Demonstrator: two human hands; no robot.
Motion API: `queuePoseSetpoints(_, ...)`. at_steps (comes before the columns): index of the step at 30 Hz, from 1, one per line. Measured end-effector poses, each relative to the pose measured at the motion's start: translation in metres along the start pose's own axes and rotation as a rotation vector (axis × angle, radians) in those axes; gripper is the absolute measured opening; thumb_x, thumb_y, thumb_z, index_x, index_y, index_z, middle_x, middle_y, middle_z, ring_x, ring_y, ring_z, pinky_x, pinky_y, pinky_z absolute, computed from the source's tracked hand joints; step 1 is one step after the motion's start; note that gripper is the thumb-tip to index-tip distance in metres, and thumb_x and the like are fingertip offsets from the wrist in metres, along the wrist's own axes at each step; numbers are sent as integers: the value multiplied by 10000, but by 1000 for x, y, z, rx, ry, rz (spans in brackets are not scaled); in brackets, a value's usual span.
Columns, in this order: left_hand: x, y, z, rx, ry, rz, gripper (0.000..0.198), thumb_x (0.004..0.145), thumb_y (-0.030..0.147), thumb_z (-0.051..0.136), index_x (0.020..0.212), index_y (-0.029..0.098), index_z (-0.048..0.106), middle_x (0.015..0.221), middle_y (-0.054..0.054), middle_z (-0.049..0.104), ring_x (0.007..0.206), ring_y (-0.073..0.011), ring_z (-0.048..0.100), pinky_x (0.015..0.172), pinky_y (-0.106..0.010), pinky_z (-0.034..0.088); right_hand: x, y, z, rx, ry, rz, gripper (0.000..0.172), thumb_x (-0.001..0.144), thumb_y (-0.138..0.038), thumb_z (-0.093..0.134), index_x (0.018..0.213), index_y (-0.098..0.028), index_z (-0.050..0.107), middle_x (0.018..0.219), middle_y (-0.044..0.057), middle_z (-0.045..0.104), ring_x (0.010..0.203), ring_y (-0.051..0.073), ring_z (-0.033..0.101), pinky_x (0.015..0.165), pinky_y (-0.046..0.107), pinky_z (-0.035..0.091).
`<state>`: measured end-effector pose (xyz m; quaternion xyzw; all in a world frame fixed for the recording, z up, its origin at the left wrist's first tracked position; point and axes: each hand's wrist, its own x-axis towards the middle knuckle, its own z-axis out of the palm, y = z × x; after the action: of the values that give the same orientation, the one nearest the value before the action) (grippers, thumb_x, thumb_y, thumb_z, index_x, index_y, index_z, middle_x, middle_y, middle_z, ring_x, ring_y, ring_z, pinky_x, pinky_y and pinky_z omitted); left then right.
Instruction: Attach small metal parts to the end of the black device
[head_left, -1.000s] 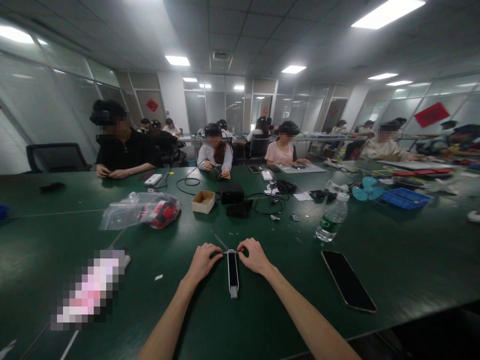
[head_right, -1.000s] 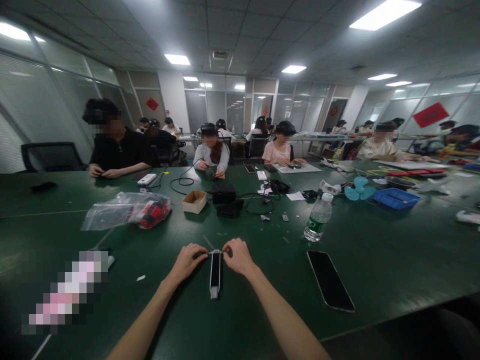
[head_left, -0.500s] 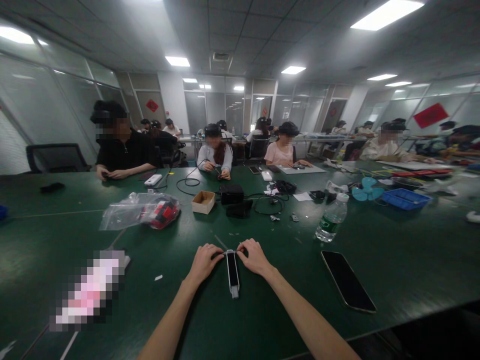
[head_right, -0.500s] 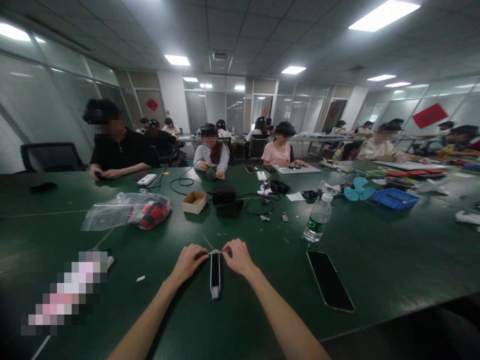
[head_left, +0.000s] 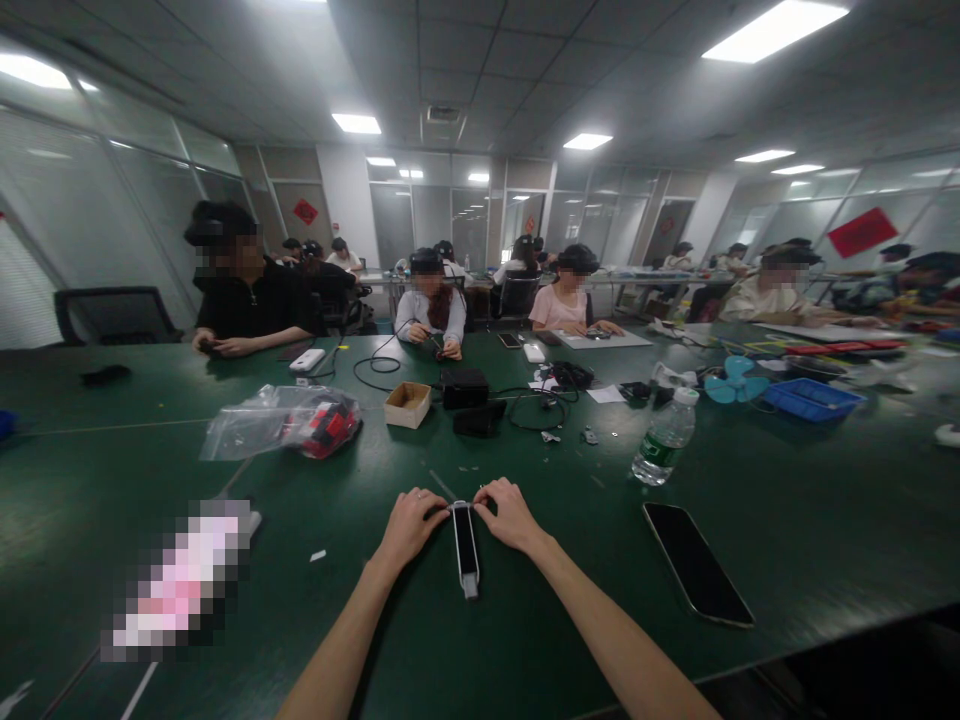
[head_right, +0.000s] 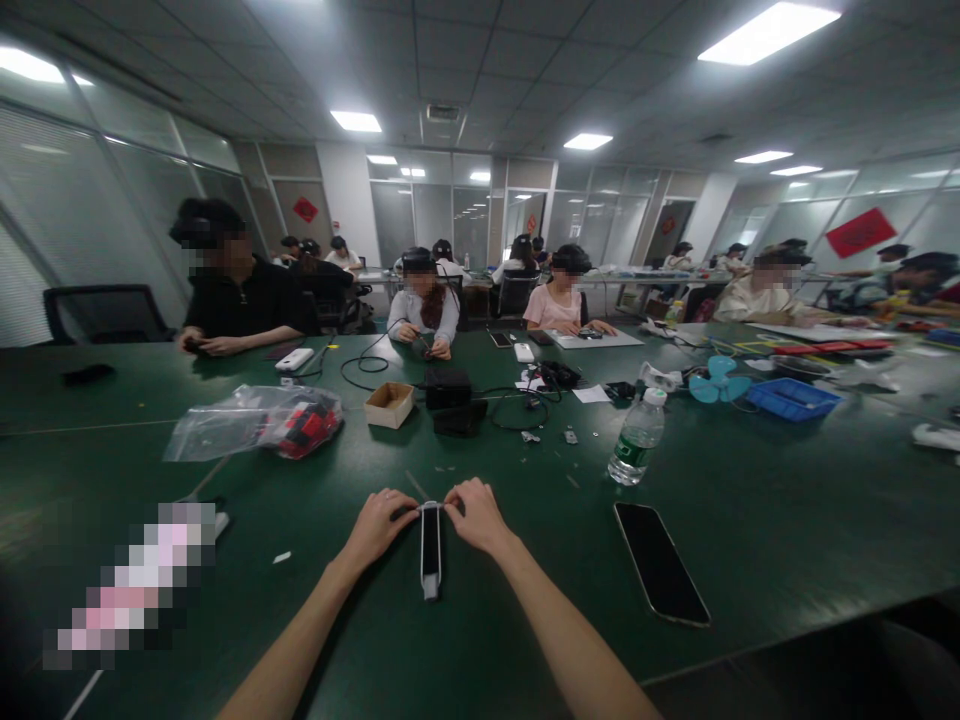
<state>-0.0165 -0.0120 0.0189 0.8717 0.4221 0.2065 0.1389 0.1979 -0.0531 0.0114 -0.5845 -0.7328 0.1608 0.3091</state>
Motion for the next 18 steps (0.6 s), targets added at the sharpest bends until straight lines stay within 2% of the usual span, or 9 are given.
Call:
queuePoseSetpoints(6, 0, -4, 4, -1, 18, 1, 242, 912, 403, 509, 920, 247, 694, 934, -14, 691, 904, -194, 579, 773, -321, 375, 1, 2, -4, -20, 56, -24, 95, 830, -211, 553, 840, -212, 647, 852, 29, 637, 875, 194, 520, 790, 339, 381)
queuePoseSetpoints(12, 0, -7, 6, -15, 15, 11, 202, 903, 373, 531, 960, 248, 679, 969, -5, 683, 919, -185, 580, 773, -313, 379, 5, 19, -8, -37, 160, 29, 149, 835, -195, 503, 896, -209, 639, 894, 37, 632, 891, 191, 531, 798, 329, 394)
queuePoseSetpoints(18, -1, -3, 4, -16, 11, -7, 209, 895, 366, 539, 1006, 251, 674, 997, -14, 678, 936, -187, 582, 785, -311, 391, 5, 22, -7, -46, 150, 72, 210, 827, -187, 499, 986, -221, 633, 919, 41, 625, 912, 202, 532, 801, 337, 404)
